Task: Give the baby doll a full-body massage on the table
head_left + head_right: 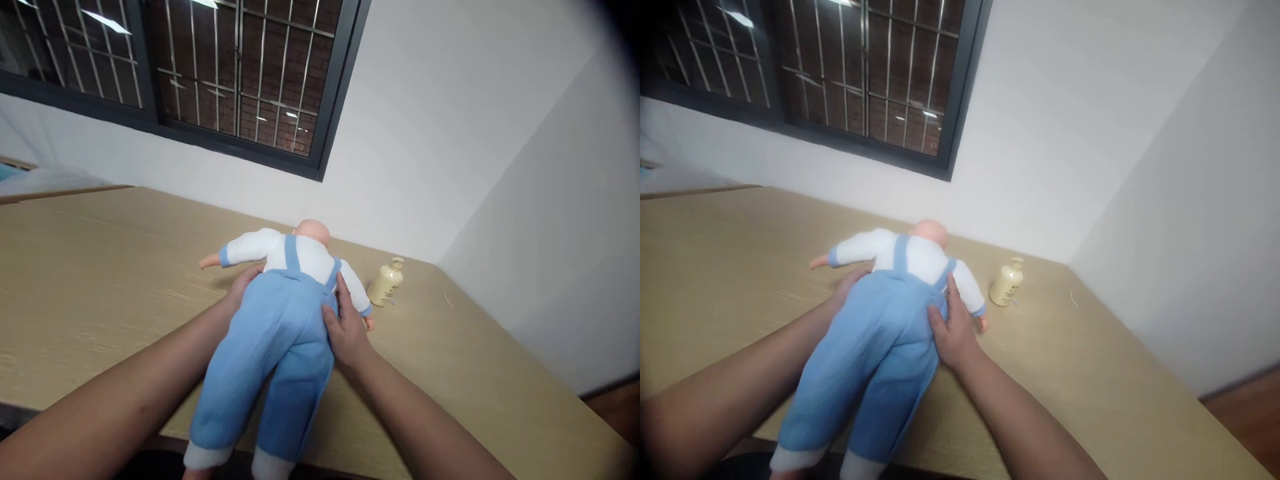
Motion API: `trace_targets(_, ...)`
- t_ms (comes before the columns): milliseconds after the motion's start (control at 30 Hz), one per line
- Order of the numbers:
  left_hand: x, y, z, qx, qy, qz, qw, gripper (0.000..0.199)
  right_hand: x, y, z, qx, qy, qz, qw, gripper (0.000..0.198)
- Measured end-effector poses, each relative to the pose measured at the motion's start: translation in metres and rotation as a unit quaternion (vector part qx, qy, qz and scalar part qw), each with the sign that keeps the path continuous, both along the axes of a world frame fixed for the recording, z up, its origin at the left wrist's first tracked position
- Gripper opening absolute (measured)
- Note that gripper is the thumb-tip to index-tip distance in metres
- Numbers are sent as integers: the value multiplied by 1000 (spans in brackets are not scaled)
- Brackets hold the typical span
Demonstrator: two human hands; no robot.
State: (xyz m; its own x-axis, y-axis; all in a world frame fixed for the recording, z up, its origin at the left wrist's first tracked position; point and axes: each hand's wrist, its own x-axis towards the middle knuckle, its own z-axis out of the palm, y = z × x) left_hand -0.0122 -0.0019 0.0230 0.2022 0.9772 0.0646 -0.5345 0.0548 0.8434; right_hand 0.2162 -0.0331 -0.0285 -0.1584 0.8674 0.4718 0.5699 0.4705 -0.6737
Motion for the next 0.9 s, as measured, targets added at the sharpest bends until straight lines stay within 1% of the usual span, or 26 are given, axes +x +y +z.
trace_targets(100,-1,-3,-11,-58,-17,-40,997,37,7,7,-1,29,-39,-14,999,72)
trace_targets(167,1,-3,-20,-61,-3,-62,996,47,11,12,-2,45,-64,-19,997,71)
trace_targets(233,3,-2,-27,-28,35,-83,996,56,16,16,-4,48,-86,-17,995,69)
trace_targets(300,5,-1,-33,-1,71,-97,993,62,19,19,-6,38,-108,-12,993,67)
trace_targets(467,2,6,-44,18,156,-111,981,64,20,24,-12,0,-141,10,990,69)
trace_targets(533,0,9,-47,45,204,-107,972,66,19,25,-14,-6,-150,11,989,73)
trace_targets(600,-2,13,-48,75,274,-90,954,67,18,24,-15,-14,-163,2,986,75)
trace_targets(633,-4,15,-48,92,321,-75,940,67,18,24,-14,-18,-171,-4,985,76)
trace_targets(667,-5,16,-47,109,376,-55,919,65,18,23,-13,-18,-180,-10,983,75)
trace_targets(700,-7,17,-46,125,439,-31,889,63,17,22,-12,-16,-189,-16,982,75)
trace_targets(733,-8,18,-43,137,507,-3,851,61,17,21,-11,-12,-198,-24,980,73)
trace_targets(767,-10,18,-41,146,571,26,807,60,16,19,-9,-7,-207,-35,978,72)
trace_targets(833,-10,13,-34,173,665,93,720,58,15,16,-4,6,-227,-66,972,67)
trace_targets(867,-9,10,-31,202,687,127,687,56,14,14,-2,16,-236,-86,968,66)
trace_targets(900,-8,5,-28,244,690,157,664,51,13,12,1,31,-243,-104,964,64)
